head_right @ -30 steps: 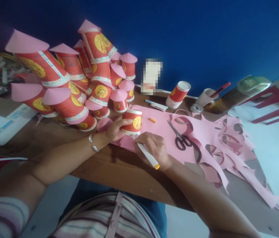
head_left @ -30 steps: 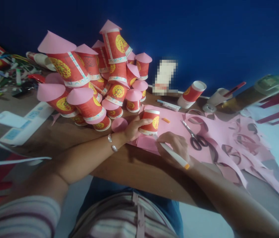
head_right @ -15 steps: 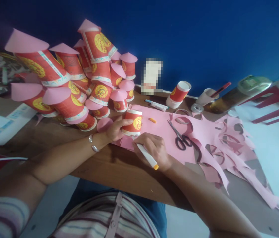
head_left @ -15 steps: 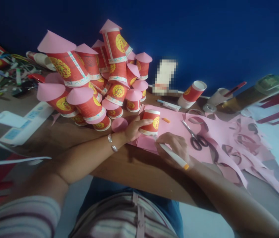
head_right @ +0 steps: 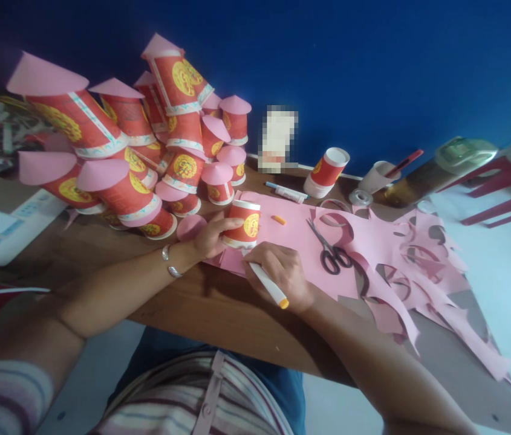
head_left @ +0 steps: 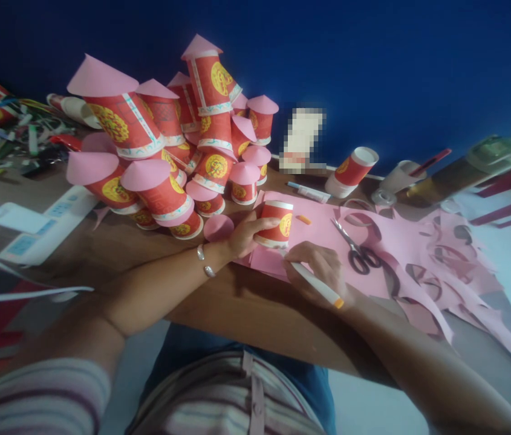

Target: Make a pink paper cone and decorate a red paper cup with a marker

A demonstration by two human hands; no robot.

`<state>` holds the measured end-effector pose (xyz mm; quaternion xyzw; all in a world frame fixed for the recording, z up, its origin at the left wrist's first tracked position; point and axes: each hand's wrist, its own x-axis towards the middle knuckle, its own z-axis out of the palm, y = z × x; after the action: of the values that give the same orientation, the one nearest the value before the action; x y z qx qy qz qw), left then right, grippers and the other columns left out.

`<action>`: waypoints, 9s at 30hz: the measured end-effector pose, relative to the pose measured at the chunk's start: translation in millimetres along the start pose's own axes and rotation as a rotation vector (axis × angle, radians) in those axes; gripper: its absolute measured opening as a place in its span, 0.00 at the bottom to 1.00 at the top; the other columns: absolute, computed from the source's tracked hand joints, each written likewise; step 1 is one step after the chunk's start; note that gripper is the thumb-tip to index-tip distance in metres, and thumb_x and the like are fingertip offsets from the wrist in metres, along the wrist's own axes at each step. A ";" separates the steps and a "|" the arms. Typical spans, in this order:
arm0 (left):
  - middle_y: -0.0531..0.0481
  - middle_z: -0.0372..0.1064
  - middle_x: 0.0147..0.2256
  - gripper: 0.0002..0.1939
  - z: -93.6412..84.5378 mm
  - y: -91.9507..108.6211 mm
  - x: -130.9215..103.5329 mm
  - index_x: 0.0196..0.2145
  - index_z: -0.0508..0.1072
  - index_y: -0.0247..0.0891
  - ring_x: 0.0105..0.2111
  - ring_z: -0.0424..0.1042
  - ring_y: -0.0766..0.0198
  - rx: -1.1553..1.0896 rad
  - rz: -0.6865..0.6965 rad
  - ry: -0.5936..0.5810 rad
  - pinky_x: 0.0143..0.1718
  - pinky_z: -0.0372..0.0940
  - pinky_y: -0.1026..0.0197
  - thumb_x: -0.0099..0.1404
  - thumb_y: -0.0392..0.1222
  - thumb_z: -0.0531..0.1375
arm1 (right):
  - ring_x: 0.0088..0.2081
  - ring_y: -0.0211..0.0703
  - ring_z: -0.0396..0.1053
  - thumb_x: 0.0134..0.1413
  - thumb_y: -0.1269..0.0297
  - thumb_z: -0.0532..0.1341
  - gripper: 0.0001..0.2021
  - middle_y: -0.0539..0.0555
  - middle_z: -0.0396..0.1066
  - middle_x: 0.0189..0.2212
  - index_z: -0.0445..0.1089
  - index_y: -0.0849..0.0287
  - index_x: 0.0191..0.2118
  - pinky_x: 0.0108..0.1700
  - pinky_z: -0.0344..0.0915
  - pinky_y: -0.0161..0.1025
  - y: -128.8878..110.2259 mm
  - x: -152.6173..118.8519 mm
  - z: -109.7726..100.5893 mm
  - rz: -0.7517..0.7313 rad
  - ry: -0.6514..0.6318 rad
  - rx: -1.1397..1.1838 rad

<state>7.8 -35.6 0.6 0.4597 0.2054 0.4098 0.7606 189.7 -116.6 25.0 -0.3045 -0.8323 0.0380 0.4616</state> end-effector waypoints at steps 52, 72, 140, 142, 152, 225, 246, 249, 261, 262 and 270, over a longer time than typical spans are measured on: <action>0.49 0.74 0.36 0.20 6.4 4.3 -0.7 0.43 0.74 0.39 0.36 0.74 0.59 -0.068 -0.057 0.089 0.40 0.71 0.57 0.55 0.47 0.71 | 0.27 0.37 0.74 0.64 0.74 0.62 0.06 0.49 0.75 0.28 0.68 0.55 0.42 0.30 0.70 0.34 0.0 3.5 -2.2 -0.005 -0.010 -0.020; 0.48 0.75 0.36 0.18 9.2 5.5 -3.5 0.44 0.75 0.40 0.35 0.74 0.58 -0.034 -0.057 0.082 0.35 0.70 0.59 0.57 0.47 0.70 | 0.29 0.38 0.76 0.64 0.74 0.63 0.07 0.50 0.77 0.31 0.69 0.55 0.44 0.33 0.73 0.34 3.3 0.6 -0.1 -0.006 0.011 -0.012; 0.46 0.76 0.38 0.20 3.6 1.7 -0.4 0.45 0.75 0.39 0.37 0.74 0.58 -0.059 -0.041 0.086 0.41 0.71 0.57 0.56 0.48 0.70 | 0.28 0.38 0.75 0.64 0.75 0.63 0.07 0.49 0.75 0.29 0.68 0.56 0.43 0.31 0.71 0.35 1.4 -2.2 0.2 -0.031 0.004 -0.044; 0.46 0.76 0.38 0.19 3.3 1.8 -0.6 0.45 0.76 0.40 0.37 0.74 0.58 -0.041 -0.039 0.070 0.39 0.71 0.58 0.58 0.48 0.69 | 0.28 0.37 0.74 0.64 0.75 0.63 0.07 0.49 0.75 0.29 0.67 0.55 0.42 0.31 0.71 0.34 1.9 -1.8 0.1 -0.031 0.017 -0.077; 0.45 0.75 0.38 0.21 -0.2 -0.7 -0.1 0.49 0.74 0.38 0.35 0.74 0.59 -0.040 -0.030 0.008 0.35 0.71 0.59 0.61 0.49 0.68 | 0.26 0.37 0.72 0.62 0.74 0.63 0.08 0.48 0.74 0.28 0.67 0.54 0.41 0.29 0.68 0.35 1.1 -4.1 -0.8 -0.003 0.037 -0.072; 0.45 0.75 0.36 0.21 0.1 -0.8 -0.4 0.48 0.74 0.37 0.35 0.74 0.58 -0.085 -0.021 0.044 0.36 0.73 0.56 0.60 0.48 0.68 | 0.28 0.38 0.73 0.63 0.77 0.63 0.08 0.51 0.74 0.30 0.68 0.57 0.42 0.31 0.70 0.35 -1.5 -2.3 -0.4 -0.025 -0.013 -0.019; 0.42 0.79 0.45 0.18 4.6 5.0 -1.7 0.48 0.77 0.39 0.40 0.77 0.55 0.004 0.026 -0.037 0.37 0.72 0.58 0.64 0.50 0.64 | 0.28 0.38 0.72 0.61 0.78 0.64 0.10 0.50 0.74 0.29 0.68 0.57 0.42 0.31 0.69 0.35 -2.5 -3.7 -0.9 -0.046 0.009 -0.027; 0.42 0.78 0.44 0.18 4.5 3.8 -2.3 0.48 0.77 0.39 0.40 0.76 0.55 0.016 0.001 -0.016 0.37 0.72 0.58 0.64 0.49 0.65 | 0.27 0.37 0.72 0.62 0.77 0.63 0.09 0.50 0.74 0.29 0.67 0.56 0.42 0.30 0.69 0.35 -4.0 -0.8 -0.5 -0.049 0.003 -0.031; 0.48 0.75 0.36 0.21 5.8 1.7 -2.8 0.47 0.74 0.39 0.35 0.74 0.58 -0.009 -0.013 0.095 0.38 0.70 0.57 0.58 0.49 0.69 | 0.28 0.38 0.74 0.65 0.75 0.62 0.07 0.50 0.75 0.29 0.68 0.56 0.42 0.31 0.70 0.35 -4.9 0.2 -0.1 -0.022 -0.031 -0.041; 0.48 0.75 0.36 0.21 6.0 1.6 -2.9 0.47 0.74 0.39 0.35 0.74 0.58 0.003 -0.013 0.088 0.38 0.70 0.57 0.58 0.49 0.69 | 0.28 0.38 0.74 0.64 0.75 0.62 0.07 0.50 0.75 0.29 0.68 0.56 0.42 0.31 0.70 0.35 -4.9 0.3 -0.1 -0.024 -0.034 -0.042; 0.50 0.75 0.38 0.22 3.8 -0.1 -5.2 0.49 0.70 0.40 0.34 0.74 0.60 0.022 -0.041 0.057 0.37 0.70 0.58 0.60 0.46 0.69 | 0.29 0.38 0.74 0.65 0.75 0.62 0.06 0.51 0.76 0.30 0.68 0.56 0.43 0.31 0.70 0.35 -3.4 -0.6 2.0 -0.032 -0.035 -0.052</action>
<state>7.5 -41.9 2.1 0.4518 0.2407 0.4047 0.7578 186.7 -119.1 24.6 -0.3022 -0.8458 0.0142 0.4394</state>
